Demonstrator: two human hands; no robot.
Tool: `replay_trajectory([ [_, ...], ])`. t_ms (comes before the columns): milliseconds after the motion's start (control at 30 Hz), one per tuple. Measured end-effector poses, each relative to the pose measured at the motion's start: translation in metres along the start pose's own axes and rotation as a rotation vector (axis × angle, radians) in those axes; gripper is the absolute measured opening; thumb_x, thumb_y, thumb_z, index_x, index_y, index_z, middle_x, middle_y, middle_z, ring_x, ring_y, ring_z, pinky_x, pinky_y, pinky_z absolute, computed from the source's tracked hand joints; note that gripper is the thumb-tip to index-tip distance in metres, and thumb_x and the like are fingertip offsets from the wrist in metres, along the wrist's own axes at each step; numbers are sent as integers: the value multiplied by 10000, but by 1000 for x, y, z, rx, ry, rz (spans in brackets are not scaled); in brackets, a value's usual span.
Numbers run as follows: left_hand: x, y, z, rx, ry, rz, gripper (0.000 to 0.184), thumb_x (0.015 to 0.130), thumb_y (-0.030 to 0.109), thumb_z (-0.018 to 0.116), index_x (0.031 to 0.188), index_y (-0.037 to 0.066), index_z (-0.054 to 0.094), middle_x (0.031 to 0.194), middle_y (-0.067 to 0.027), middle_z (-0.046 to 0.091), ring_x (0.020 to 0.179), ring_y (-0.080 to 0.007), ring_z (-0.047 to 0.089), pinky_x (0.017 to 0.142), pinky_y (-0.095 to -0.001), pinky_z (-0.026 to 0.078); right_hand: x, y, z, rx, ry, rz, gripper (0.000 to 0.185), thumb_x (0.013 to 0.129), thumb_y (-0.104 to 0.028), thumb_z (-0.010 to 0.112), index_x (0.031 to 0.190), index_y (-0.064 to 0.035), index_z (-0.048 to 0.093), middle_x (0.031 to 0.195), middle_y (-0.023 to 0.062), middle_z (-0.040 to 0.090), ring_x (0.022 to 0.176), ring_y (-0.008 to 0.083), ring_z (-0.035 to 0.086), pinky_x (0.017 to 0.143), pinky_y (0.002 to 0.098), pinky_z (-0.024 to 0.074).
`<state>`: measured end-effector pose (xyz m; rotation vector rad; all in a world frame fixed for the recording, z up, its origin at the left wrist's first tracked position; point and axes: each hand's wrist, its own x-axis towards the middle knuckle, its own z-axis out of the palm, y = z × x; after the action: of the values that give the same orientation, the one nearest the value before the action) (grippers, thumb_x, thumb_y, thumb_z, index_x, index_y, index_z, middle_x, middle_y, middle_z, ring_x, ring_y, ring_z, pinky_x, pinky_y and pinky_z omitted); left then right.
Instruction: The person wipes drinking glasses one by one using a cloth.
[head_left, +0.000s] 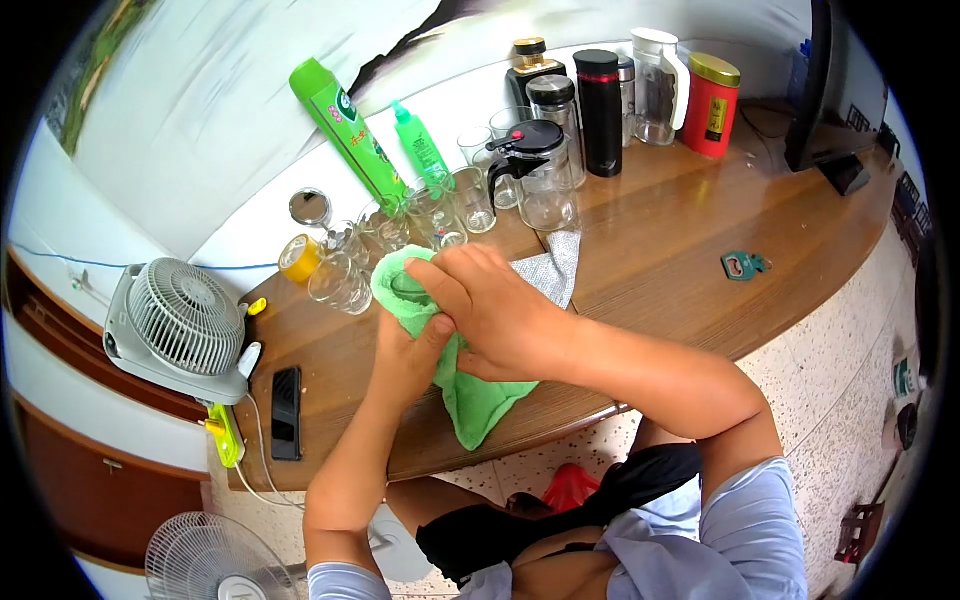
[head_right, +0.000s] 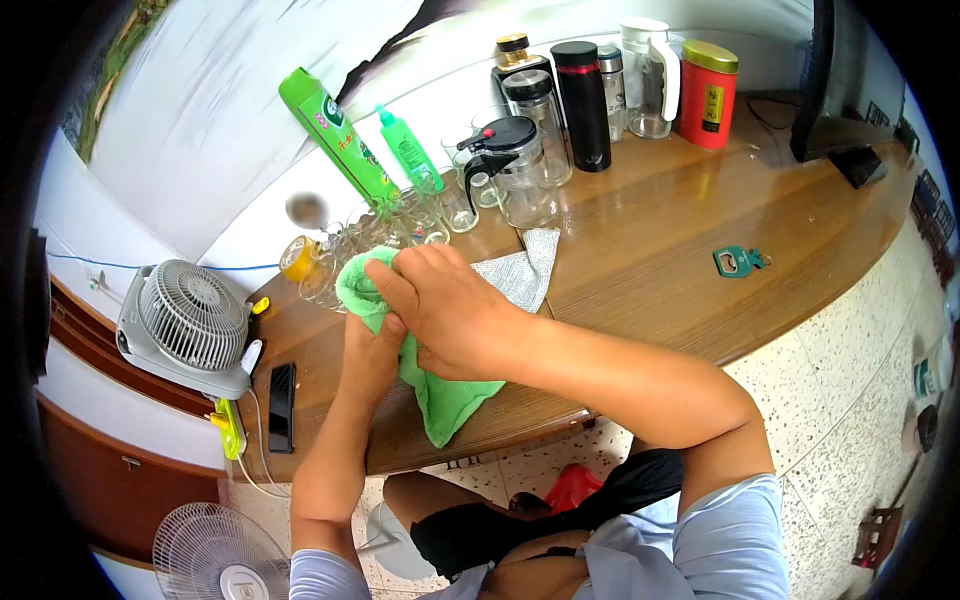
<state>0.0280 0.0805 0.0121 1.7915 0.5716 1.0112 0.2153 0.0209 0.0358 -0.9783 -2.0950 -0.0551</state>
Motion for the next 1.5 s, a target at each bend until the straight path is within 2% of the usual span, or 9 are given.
replay_trajectory([
  [200,-7,22,6,-689,44,-284,1033,927,800,621,1584,36,392,1517,-120,547,1397,-265,556,1146,-443,487,4,-2,5,200,250,-118,1039,691,-117,882,1561,24,331,1315,243,518,1256,477,513,1118,541,431],
  [300,-8,28,0,-536,-29,-211,1115,913,932,394,1628,78,355,1570,-131,527,1465,-301,512,1193,-493,458,4,0,8,241,288,-125,1057,719,-125,876,1592,17,296,1316,245,520,1254,478,520,1138,559,417],
  [500,-1,10,-8,-31,-3,49,987,949,749,641,1568,20,399,1514,-124,546,1404,-289,552,1162,-453,479,4,-2,0,34,103,-63,1110,750,-94,842,1666,-8,222,1358,245,518,1258,483,520,1128,563,428],
  [600,-1,3,-4,37,37,52,943,960,710,665,1554,23,412,1500,-124,552,1399,-294,553,1164,-452,475,3,-5,-1,35,-2,18,1158,739,-91,858,1688,-23,198,1407,252,499,1273,494,512,1125,557,436],
  [800,-7,30,6,-740,7,-184,956,982,787,529,1588,59,400,1529,-131,539,1416,-301,544,1168,-481,471,2,-6,8,189,271,-92,1173,753,-115,866,1692,-36,167,1421,252,493,1273,489,517,1108,542,442],
  [1033,-4,14,-5,-152,33,-7,1020,919,675,752,1610,47,342,1511,-102,546,1399,-271,550,1154,-437,470,2,-4,-1,92,158,-65,1181,714,-90,859,1680,-11,185,1305,226,539,1200,459,536,1070,551,438],
  [1133,-2,2,2,23,107,26,894,940,549,798,1553,30,406,1482,-102,558,1354,-232,560,1133,-415,470,3,-1,-8,-102,41,-59,1205,691,-88,869,1681,-12,186,1307,220,550,1192,446,545,1065,550,444],
  [1367,-12,21,1,-688,-19,-205,1027,968,857,438,1650,98,330,1602,-127,507,1446,-316,533,1187,-527,456,5,-3,4,217,284,-85,1135,710,-111,875,1649,-15,244,1348,244,534,1201,469,535,1081,543,457],
  [1500,-10,15,-3,-473,3,-108,935,960,709,649,1601,82,384,1530,-111,552,1383,-283,579,1136,-474,500,3,-3,0,227,204,-41,1105,717,-101,861,1644,-27,265,1302,231,537,1202,473,533,1084,535,457],
])
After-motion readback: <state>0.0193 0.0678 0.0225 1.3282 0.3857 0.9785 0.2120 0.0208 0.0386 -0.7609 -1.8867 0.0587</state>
